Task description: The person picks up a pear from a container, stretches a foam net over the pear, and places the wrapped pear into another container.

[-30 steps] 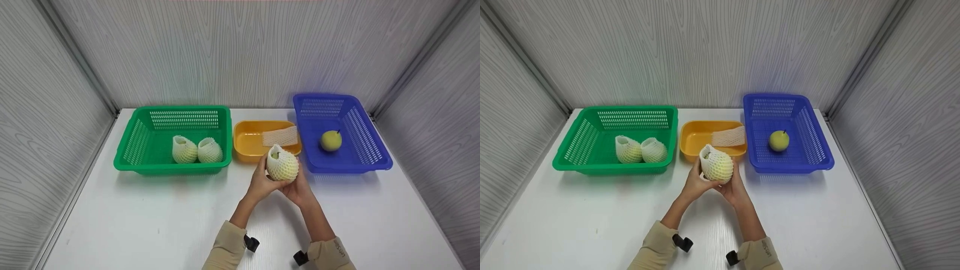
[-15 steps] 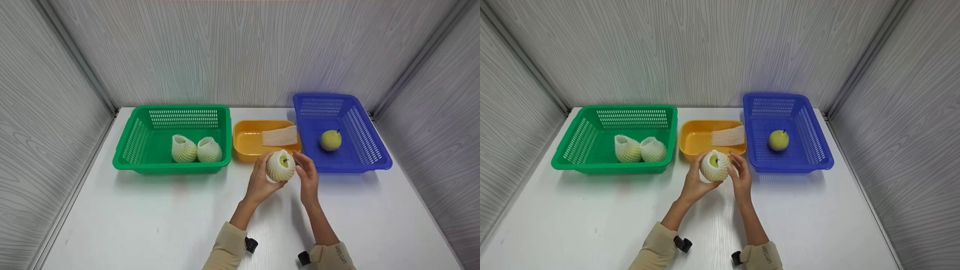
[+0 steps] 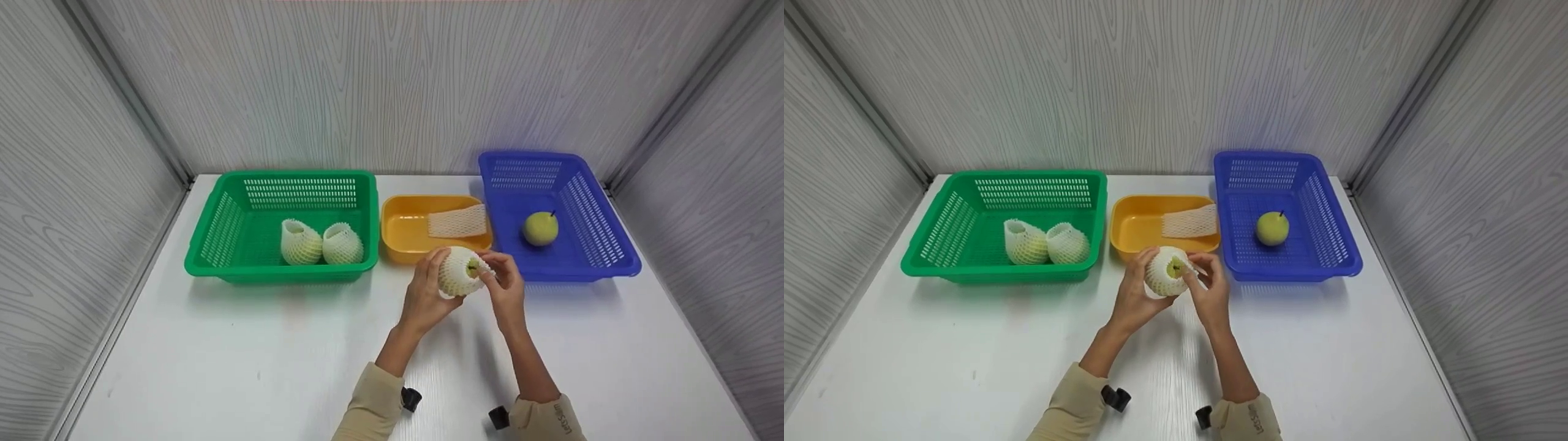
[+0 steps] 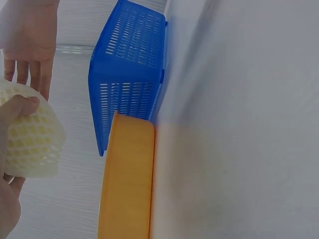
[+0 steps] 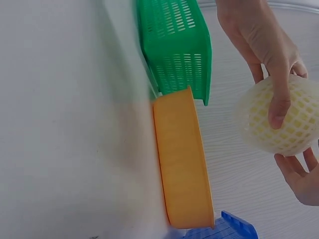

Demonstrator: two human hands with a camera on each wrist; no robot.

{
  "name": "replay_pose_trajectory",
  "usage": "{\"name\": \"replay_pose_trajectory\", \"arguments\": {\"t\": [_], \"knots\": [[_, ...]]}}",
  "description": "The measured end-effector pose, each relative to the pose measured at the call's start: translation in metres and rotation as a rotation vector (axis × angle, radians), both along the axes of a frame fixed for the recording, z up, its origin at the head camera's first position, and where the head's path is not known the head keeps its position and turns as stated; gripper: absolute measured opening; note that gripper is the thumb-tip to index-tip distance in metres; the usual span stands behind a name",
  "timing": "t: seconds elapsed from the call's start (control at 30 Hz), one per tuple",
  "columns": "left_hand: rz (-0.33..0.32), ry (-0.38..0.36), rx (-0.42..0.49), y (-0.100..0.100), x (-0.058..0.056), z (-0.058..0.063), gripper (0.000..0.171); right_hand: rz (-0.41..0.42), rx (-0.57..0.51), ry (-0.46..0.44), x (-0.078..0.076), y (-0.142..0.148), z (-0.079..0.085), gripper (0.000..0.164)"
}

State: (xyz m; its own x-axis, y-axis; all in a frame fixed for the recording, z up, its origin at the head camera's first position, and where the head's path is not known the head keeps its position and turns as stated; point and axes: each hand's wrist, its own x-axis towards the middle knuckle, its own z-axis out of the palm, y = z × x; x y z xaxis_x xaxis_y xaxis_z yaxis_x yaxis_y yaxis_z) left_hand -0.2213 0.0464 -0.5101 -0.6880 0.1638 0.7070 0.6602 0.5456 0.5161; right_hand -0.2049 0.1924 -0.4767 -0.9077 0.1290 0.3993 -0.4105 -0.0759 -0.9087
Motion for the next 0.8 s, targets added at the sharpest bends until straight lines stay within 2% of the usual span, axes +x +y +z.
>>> {"name": "replay_pose_trajectory", "arguments": {"t": [0.1,0.2,0.3,0.4,0.5,0.63,0.73,0.8], "knots": [[-0.002,0.011,-0.003,0.0,0.0,-0.001,0.092,-0.031,0.005,-0.018,0.0,0.0,0.0,0.018],[0.002,0.009,0.003,0.0,0.0,-0.001,0.092,-0.023,-0.006,-0.009,0.0,0.001,0.0,0.015],[-0.002,-0.011,0.048,0.0,-0.001,-0.002,0.091,0.036,-0.03,0.037,-0.001,0.003,-0.002,0.021],[-0.022,-0.069,0.136,0.0,-0.002,-0.002,0.09,0.118,-0.011,0.089,-0.002,0.005,-0.007,0.031],[-0.057,-0.192,0.248,-0.001,-0.001,0.002,0.089,0.177,0.04,0.092,-0.003,0.006,-0.011,0.038],[-0.125,-0.457,0.419,-0.002,0.001,0.01,0.09,0.189,0.097,0.015,-0.003,0.004,-0.016,0.05],[-0.176,-0.651,0.506,-0.007,0.009,0.029,0.085,0.166,0.123,-0.057,-0.003,0.001,-0.018,0.057],[-0.208,-0.747,0.54,-0.011,0.014,0.039,0.08,0.161,0.126,-0.097,-0.004,0.0,-0.02,0.059]]}}
